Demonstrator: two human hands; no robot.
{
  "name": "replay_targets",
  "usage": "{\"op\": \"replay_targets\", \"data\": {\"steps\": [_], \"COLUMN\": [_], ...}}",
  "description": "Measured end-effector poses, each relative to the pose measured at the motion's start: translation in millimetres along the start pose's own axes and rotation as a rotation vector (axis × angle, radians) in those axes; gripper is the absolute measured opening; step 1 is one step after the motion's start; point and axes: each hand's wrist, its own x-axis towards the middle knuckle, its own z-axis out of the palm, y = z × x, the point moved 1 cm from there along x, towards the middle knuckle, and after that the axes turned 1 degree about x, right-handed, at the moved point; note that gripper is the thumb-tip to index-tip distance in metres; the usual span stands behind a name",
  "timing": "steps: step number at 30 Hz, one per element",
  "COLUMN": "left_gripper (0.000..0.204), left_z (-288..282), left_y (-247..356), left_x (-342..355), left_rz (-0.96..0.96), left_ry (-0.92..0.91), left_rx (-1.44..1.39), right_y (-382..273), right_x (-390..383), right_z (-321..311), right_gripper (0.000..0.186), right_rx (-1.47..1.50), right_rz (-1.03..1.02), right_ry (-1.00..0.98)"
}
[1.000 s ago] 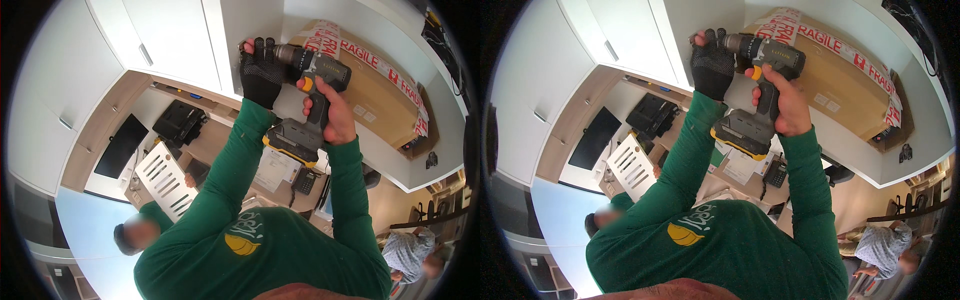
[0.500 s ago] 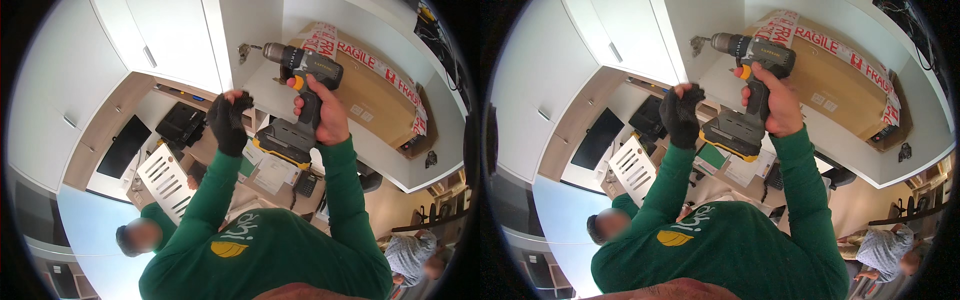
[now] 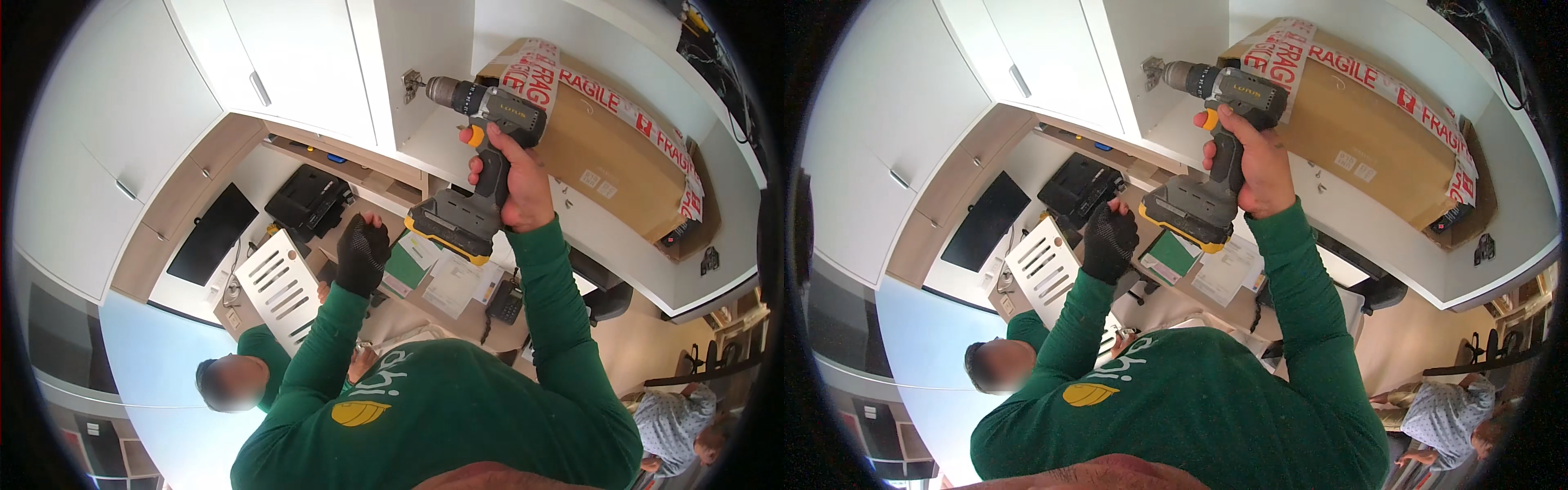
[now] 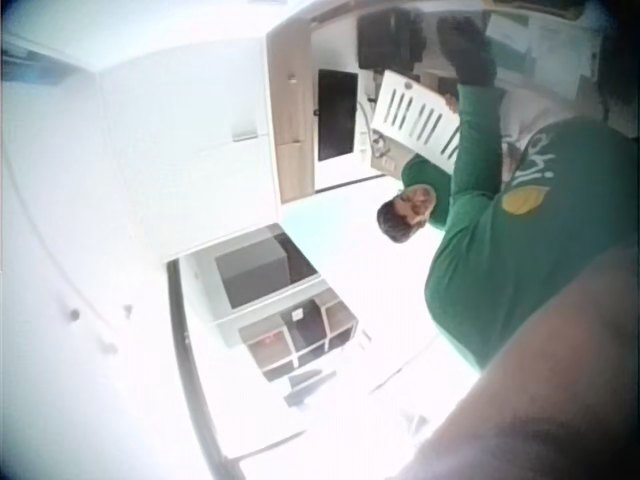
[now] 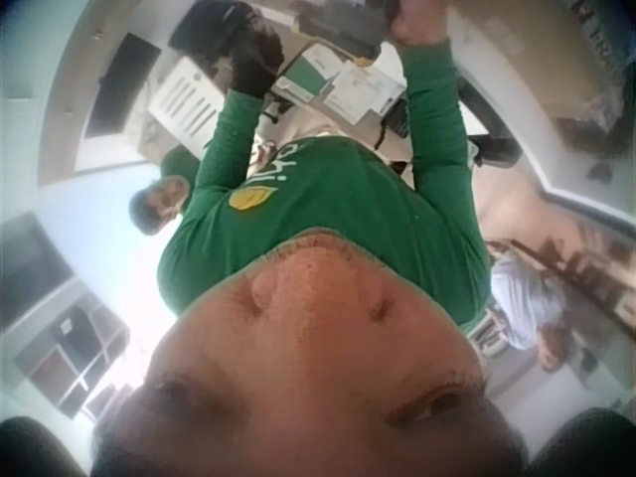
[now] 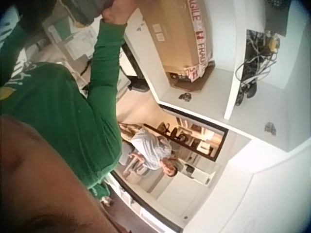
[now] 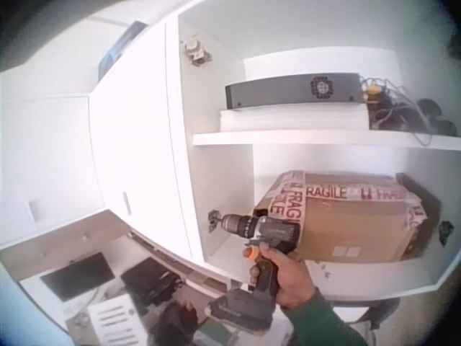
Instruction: The person installs a white slatted cabinet door by attaching hinges to the door and the cabinet frame using a power drill. Another person assists by holding the door in place while the recorder secures the screws.
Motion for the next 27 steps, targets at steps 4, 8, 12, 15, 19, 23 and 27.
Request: {"op": "replay_targets", "data": {"steps": [4,8,12,15,19,23,27], "left_gripper": [0.014,0.029,0.027,0.033,0.047,0.048,0.041], "left_z": [41,110,137,125,121,138,161], "left_y": [0,33,43,47,50,48,49], "left_x": [20,23,46,90,111,105,99], "left_rz": [0.609,0.221,0.154,0.035,-0.012,0.16,0.739], "left_ry": [0.149,0.116,-0.075,-0.239,-0.52,-0.449,-0.348], "left_rx": [0.576,0.246,0.14,0.093,-0.008,0.32,1.114], "right_y": [4,-2,5,5,6,7,6], "right_x": [4,3,2,-2,-4,-5,-5], "right_z": [1,-1,3,13,17,16,15], "right_gripper": [0.027,0.026,0.026,0.026,0.025,0.025,0.025], "right_rx": [0.041,0.059,0.164,0.214,0.146,0.045,0.019], "right_rz": [0.02,0.027,0.076,0.116,0.074,0.037,0.006], "right_ry": [-0.012,-0.013,0.01,0.041,0.055,0.081,0.075]}}
